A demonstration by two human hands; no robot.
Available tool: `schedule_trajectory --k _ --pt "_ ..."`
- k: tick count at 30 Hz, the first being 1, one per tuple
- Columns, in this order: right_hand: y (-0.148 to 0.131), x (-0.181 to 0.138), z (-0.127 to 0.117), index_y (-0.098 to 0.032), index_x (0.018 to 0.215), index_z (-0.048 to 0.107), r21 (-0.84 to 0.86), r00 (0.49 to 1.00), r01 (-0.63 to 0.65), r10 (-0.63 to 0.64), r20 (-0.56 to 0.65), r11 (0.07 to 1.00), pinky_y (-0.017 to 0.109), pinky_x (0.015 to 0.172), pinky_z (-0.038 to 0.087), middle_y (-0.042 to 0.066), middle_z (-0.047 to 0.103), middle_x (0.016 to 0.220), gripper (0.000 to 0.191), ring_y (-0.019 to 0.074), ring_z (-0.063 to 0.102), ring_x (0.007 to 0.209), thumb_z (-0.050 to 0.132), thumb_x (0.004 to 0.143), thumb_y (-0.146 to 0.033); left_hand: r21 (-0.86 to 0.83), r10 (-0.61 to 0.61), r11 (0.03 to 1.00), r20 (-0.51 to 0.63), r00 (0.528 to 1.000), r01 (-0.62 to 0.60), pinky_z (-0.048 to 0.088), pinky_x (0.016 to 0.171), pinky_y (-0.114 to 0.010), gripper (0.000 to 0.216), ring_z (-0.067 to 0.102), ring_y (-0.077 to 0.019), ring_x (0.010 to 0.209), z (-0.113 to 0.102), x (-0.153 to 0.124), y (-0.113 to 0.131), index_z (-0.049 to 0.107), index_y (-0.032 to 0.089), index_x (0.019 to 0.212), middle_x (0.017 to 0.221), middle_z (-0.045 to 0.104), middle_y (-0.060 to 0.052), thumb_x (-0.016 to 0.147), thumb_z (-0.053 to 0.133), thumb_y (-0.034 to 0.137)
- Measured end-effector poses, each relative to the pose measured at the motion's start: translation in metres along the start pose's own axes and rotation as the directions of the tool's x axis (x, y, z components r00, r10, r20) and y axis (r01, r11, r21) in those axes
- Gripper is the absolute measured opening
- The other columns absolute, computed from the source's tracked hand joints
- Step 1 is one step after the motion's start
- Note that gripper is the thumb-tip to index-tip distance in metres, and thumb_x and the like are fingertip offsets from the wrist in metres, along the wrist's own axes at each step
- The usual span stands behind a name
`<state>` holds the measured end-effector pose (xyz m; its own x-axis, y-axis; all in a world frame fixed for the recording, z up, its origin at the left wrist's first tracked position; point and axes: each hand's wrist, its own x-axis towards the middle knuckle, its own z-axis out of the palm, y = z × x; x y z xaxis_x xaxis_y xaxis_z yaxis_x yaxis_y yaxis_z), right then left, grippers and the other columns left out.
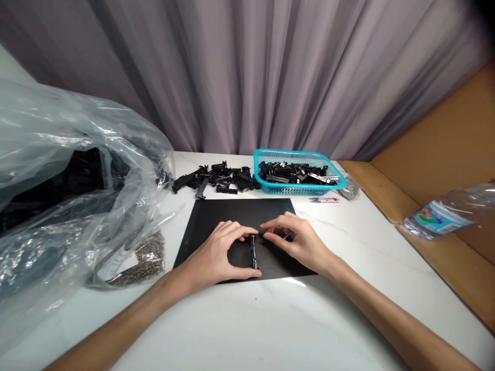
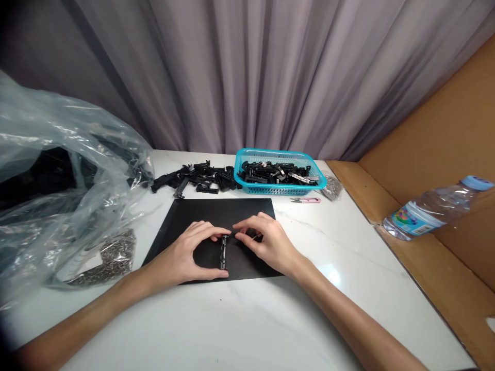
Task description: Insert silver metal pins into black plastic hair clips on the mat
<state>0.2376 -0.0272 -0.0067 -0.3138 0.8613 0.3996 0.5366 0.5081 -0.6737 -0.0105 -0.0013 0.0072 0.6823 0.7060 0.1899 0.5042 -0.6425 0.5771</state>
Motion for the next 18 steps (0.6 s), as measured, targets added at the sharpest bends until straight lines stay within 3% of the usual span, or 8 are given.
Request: schedule_trajectory --k 6,12,18 --pt "-0.006 0.001 0.008 -0.027 0.096 0.073 0.036 0.999 -0.029 0.029 -0.023 0.999 0.033 0.07 0.049 0.001 0.078 0.097 0.006 0.0194 0.06 0.082 0.069 0.099 -0.029 -0.011 -0.027 1.0 0.034 0.999 0.027 0.05 0.099 -0.044 0.065 0.059 -0.0274 0.107 0.0 -0.001 -0.001 0.065 0.026 0.126 0.106 0.063 -0.005 0.073 0.085 0.057" --pt "-0.008 0.0 0.009 -0.028 0.099 0.074 0.023 0.995 -0.069 0.07 -0.076 0.997 0.033 0.067 0.047 0.002 0.076 0.093 0.01 0.0201 0.058 0.079 0.065 0.101 -0.034 -0.016 -0.011 1.0 0.009 1.0 0.011 0.051 0.098 -0.044 0.064 0.06 -0.0272 0.105 0.001 -0.001 -0.001 0.065 0.025 0.124 0.105 0.064 -0.004 0.072 0.086 0.055" --pt "-0.013 0.004 0.017 -0.025 0.093 0.07 0.046 0.998 -0.018 0.02 -0.06 0.999 0.039 0.086 0.046 0.003 0.076 0.101 0.009 0.0204 0.065 0.089 0.067 0.1 -0.029 -0.008 -0.019 1.0 -0.002 1.0 0.019 0.051 0.095 -0.043 0.063 0.06 -0.0272 0.102 0.003 0.0 -0.003 0.065 0.024 0.118 0.103 0.064 -0.004 0.07 0.087 0.058"
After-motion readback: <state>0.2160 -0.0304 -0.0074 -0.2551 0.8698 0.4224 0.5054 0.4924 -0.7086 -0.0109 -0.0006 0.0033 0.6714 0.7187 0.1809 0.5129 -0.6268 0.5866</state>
